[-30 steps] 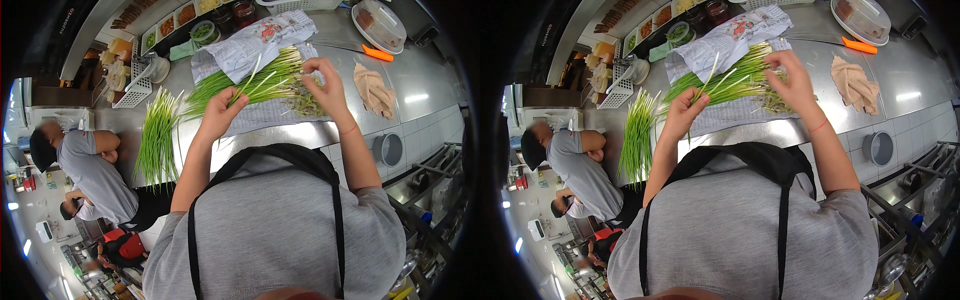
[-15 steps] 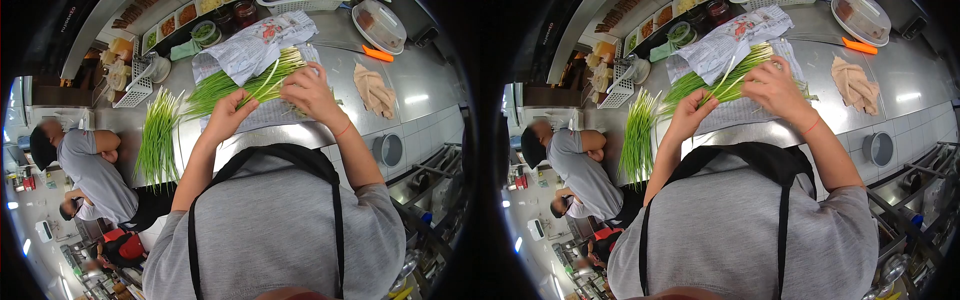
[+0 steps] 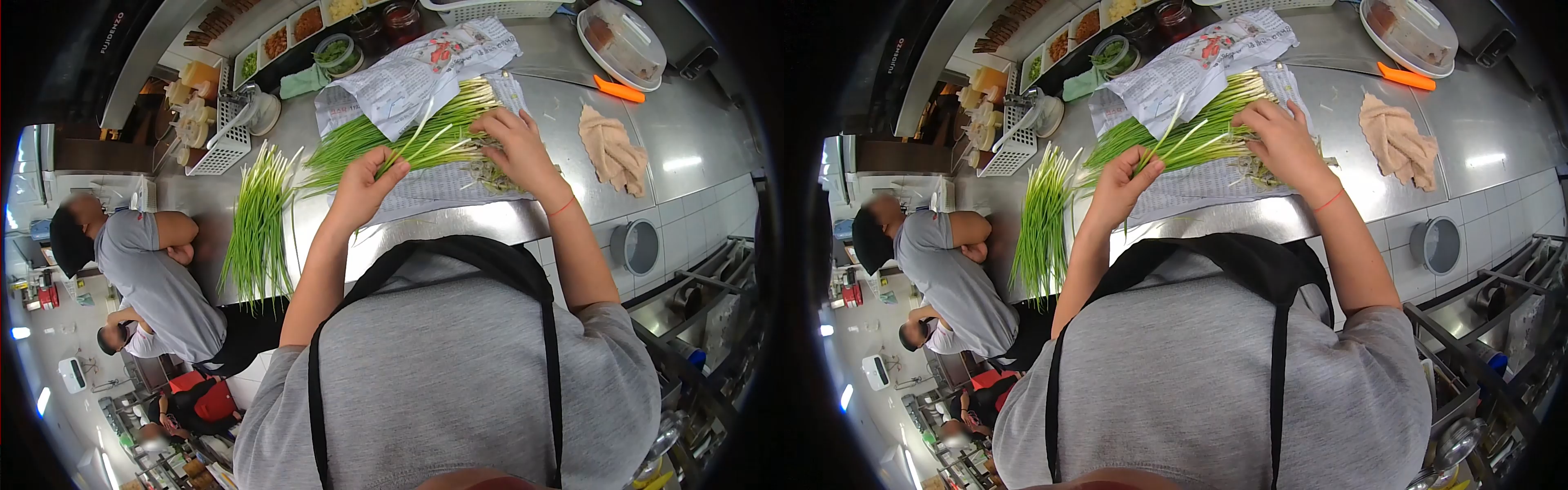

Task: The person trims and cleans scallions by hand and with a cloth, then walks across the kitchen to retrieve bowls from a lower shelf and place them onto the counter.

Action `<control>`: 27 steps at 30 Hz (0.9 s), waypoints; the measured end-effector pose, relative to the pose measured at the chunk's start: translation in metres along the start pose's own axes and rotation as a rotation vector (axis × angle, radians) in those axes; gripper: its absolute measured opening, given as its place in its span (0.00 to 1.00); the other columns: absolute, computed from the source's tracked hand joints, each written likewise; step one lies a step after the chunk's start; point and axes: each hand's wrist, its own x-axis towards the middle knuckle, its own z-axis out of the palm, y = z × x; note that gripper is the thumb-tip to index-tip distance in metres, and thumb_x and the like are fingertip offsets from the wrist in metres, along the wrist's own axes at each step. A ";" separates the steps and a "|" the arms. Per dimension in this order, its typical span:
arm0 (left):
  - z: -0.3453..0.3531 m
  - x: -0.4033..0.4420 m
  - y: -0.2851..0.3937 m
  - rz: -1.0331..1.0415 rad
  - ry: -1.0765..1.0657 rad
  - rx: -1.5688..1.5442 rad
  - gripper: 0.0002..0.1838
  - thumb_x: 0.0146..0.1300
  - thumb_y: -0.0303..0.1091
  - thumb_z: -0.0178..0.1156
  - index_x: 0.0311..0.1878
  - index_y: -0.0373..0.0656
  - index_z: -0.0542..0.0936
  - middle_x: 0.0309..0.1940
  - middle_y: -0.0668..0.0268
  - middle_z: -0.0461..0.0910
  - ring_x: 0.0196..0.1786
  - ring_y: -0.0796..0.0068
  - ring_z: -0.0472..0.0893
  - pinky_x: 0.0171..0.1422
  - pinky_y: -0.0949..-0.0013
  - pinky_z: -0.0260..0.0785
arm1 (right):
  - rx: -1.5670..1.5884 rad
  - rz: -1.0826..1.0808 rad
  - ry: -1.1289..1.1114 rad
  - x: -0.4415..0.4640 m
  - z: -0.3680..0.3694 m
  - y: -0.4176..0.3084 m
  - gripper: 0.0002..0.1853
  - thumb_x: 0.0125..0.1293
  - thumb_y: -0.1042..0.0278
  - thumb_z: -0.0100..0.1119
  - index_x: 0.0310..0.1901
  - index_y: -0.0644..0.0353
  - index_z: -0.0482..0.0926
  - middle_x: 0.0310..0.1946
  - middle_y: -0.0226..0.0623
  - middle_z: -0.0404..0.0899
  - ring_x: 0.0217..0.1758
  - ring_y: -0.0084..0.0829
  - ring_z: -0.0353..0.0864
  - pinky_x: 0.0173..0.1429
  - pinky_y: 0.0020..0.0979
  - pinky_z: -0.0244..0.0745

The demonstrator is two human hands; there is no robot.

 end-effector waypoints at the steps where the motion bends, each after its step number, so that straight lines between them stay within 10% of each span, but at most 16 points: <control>1: 0.000 -0.001 0.000 -0.027 0.002 -0.006 0.06 0.63 0.31 0.57 0.34 0.40 0.73 0.28 0.77 0.70 0.33 0.90 0.65 0.40 0.83 0.57 | -0.002 -0.001 0.008 0.000 -0.001 -0.002 0.14 0.59 0.64 0.56 0.48 0.47 0.72 0.39 0.28 0.73 0.50 0.29 0.72 0.66 0.46 0.51; 15: 0.015 0.003 0.003 0.002 -0.021 0.232 0.08 0.60 0.33 0.58 0.34 0.38 0.75 0.21 0.70 0.69 0.28 0.84 0.64 0.31 0.76 0.59 | 0.022 -0.208 0.064 0.010 -0.003 -0.032 0.12 0.58 0.53 0.57 0.38 0.50 0.78 0.39 0.26 0.73 0.50 0.31 0.70 0.68 0.52 0.44; 22: 0.002 0.000 0.000 -0.242 0.003 -0.089 0.11 0.66 0.35 0.50 0.47 0.39 0.71 0.30 0.72 0.71 0.30 0.86 0.64 0.35 0.81 0.57 | -0.276 0.344 0.332 -0.036 -0.060 0.067 0.16 0.54 0.54 0.61 0.42 0.51 0.78 0.46 0.32 0.75 0.53 0.33 0.71 0.57 0.47 0.56; 27: 0.009 0.008 -0.008 -0.156 -0.007 -0.301 0.12 0.67 0.33 0.48 0.49 0.39 0.70 0.31 0.72 0.72 0.29 0.87 0.64 0.35 0.82 0.57 | -0.642 0.461 0.127 -0.103 -0.071 0.123 0.21 0.55 0.56 0.60 0.51 0.51 0.74 0.51 0.38 0.72 0.52 0.41 0.72 0.55 0.40 0.63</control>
